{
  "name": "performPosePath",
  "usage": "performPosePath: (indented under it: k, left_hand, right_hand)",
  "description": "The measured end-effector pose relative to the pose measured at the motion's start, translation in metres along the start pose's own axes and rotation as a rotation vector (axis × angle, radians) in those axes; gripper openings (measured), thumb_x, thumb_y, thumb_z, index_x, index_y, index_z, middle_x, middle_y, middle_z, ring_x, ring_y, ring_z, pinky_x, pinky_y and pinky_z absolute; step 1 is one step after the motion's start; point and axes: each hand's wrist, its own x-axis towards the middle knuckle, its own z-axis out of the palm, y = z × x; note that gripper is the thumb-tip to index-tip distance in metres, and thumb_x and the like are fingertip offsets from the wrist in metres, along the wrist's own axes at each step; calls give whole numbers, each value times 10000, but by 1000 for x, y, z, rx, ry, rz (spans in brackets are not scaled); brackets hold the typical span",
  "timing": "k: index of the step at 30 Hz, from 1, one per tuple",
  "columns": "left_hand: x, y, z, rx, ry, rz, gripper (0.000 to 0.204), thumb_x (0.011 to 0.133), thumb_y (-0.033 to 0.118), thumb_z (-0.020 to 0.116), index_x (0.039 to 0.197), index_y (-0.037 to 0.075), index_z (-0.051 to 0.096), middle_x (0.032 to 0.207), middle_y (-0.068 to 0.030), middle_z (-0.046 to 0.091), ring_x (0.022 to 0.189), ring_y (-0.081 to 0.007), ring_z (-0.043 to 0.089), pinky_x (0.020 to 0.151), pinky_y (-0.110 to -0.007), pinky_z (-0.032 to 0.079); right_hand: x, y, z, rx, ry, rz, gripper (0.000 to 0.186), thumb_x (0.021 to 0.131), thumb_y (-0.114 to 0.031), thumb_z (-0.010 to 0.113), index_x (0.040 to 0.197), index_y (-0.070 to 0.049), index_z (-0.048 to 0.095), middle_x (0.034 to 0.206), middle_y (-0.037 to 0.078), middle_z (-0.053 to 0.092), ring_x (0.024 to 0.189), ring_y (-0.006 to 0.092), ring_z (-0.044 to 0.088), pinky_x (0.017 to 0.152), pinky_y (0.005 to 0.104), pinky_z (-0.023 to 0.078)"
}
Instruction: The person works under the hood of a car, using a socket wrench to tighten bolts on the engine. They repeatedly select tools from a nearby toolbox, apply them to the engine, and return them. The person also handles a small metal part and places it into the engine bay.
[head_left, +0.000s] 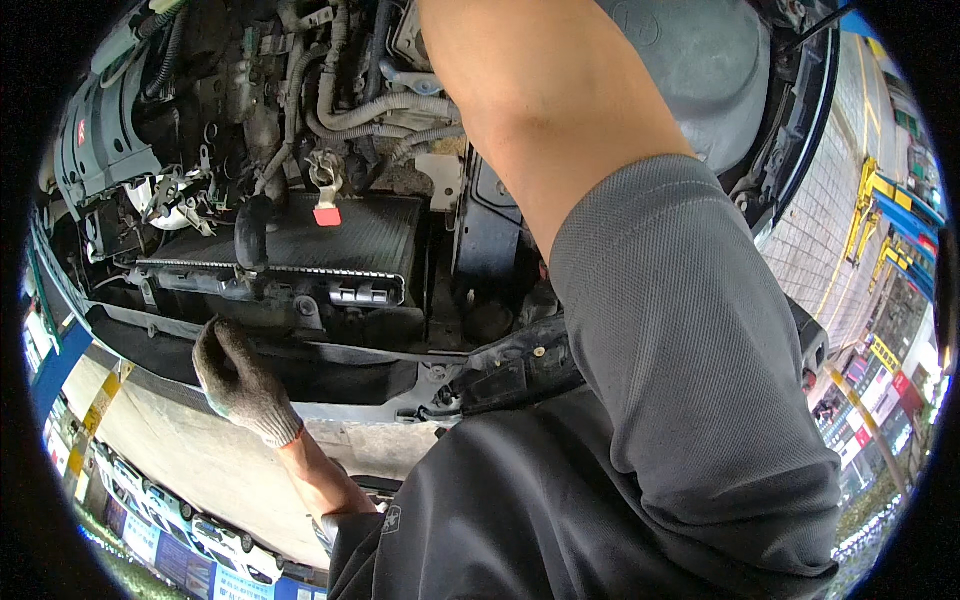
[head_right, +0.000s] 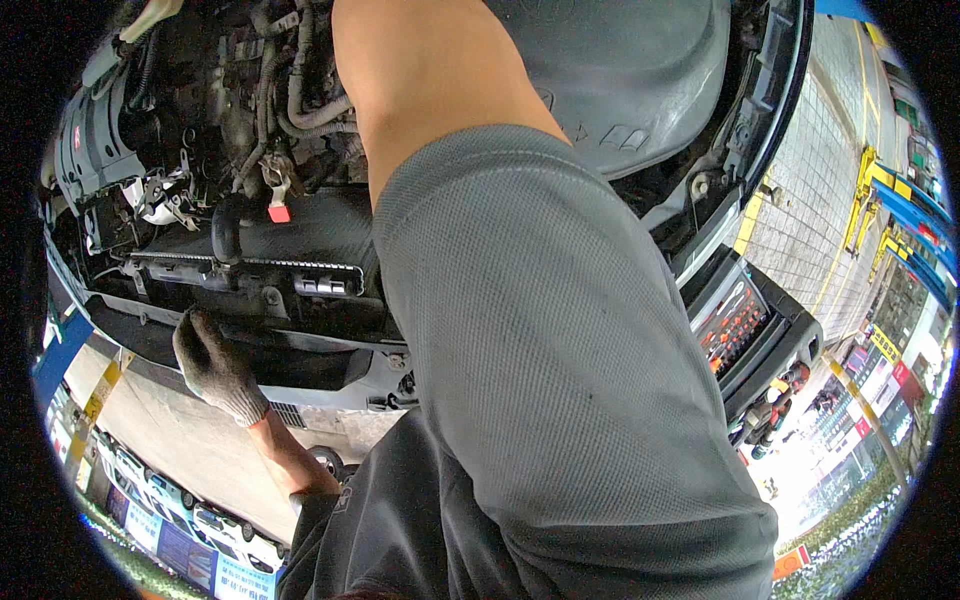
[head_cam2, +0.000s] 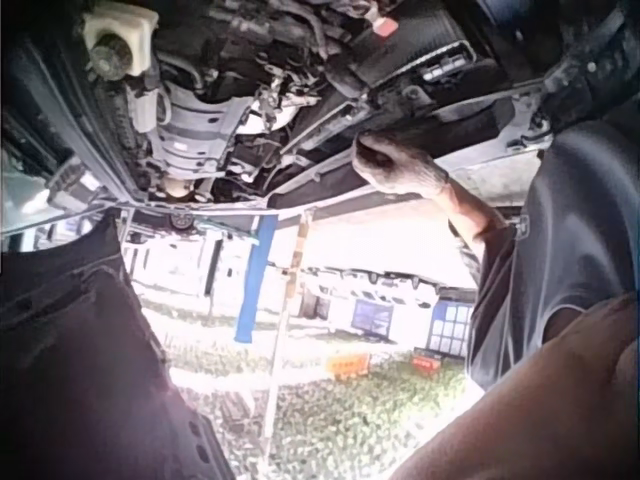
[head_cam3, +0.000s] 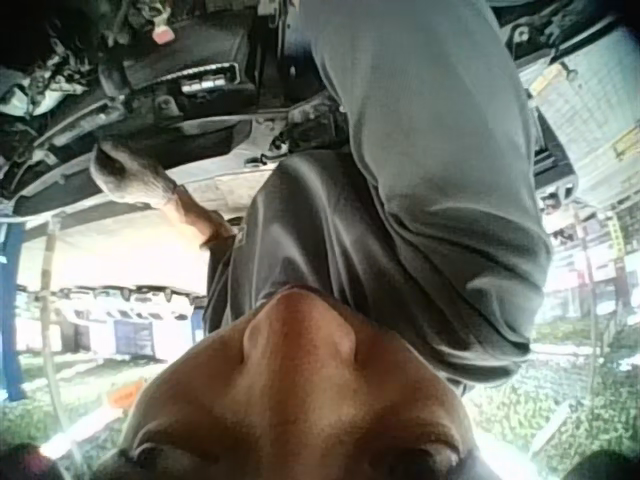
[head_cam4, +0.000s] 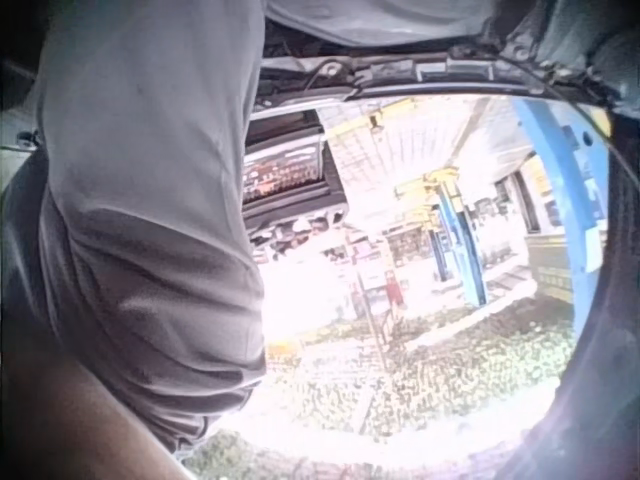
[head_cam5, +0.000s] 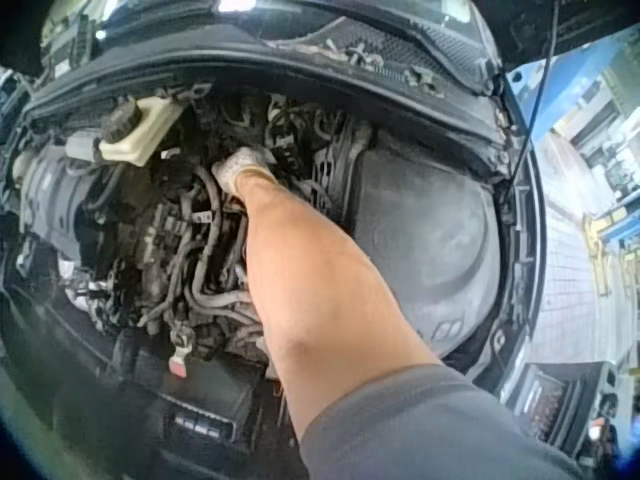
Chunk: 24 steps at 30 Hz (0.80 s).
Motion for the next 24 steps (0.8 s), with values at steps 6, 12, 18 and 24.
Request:
performPosePath:
  k: [6,12,18,24]
  left_hand:
    - [10,11,2,-8,-27,67,295,1117,220,757,1268,-32,787,1216,-161,806,1081,-270,751,976,-401,602]
    - [10,17,3,-11,-27,16,288,1117,213,758,1270,-28,792,1217,-149,809,1076,-260,757,978,-392,610]
    - [6,11,2,-51,-18,3,274,1120,195,753,1271,-30,793,1208,-146,809,1075,-253,757,978,-388,614]
    - [17,21,5,-13,-37,66,268,1116,177,753,1274,-35,792,1207,-151,812,1081,-249,760,976,-383,616]
  right_hand:
    - [25,29,-3,-290,-17,-79,491,1213,-320,386,1493,-132,743,1567,118,700,1435,344,667,1109,473,571]
    - [-22,21,-40,-58,2,-10,544,1166,-469,479,1487,-116,739,1596,130,680,1482,359,628,1154,505,529]
    - [-19,18,-37,-171,-56,-144,567,1166,-474,467,1565,-134,684,1637,115,650,1522,337,596,1222,488,498]
    - [53,53,8,-683,-28,-342,539,1170,-427,450,1563,-140,683,1656,111,631,1491,344,630,1207,493,536]
